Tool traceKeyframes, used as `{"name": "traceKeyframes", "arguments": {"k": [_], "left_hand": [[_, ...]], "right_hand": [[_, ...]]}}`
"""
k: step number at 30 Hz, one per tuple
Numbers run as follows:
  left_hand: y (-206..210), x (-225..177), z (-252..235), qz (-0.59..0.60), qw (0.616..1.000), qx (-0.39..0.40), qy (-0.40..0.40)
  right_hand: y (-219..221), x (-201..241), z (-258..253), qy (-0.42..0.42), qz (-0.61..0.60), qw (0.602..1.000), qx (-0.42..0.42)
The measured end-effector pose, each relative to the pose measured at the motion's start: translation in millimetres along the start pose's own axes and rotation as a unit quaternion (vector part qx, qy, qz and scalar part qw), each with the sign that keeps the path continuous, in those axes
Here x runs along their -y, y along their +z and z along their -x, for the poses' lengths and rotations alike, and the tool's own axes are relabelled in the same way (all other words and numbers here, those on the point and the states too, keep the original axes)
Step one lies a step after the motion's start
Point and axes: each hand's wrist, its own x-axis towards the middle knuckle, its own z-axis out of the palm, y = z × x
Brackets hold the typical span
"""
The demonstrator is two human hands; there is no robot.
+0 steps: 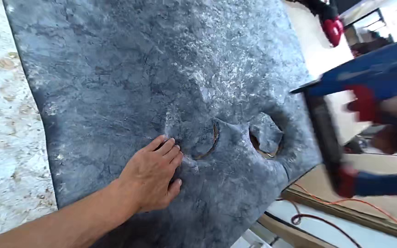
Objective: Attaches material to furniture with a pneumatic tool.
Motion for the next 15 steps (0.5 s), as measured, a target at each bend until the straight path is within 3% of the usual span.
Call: {"name": "traceKeyframes", "arguments": {"k": [3, 7, 15], "left_hand": [[1, 4, -1, 0.0, 1.0, 0.006, 0.019], [3, 0, -3, 0.006, 1.0, 0.004, 0.019], [6, 8, -10, 0.053, 0.998, -0.029, 0.027]], "right_hand": [[63, 84, -3, 0.142, 0.016, 0.981, 0.129], [126, 100, -38, 0.347, -0.042, 0.884, 0.31], [159, 89, -79, 0.432, -0.033, 0.82, 0.373]]}}
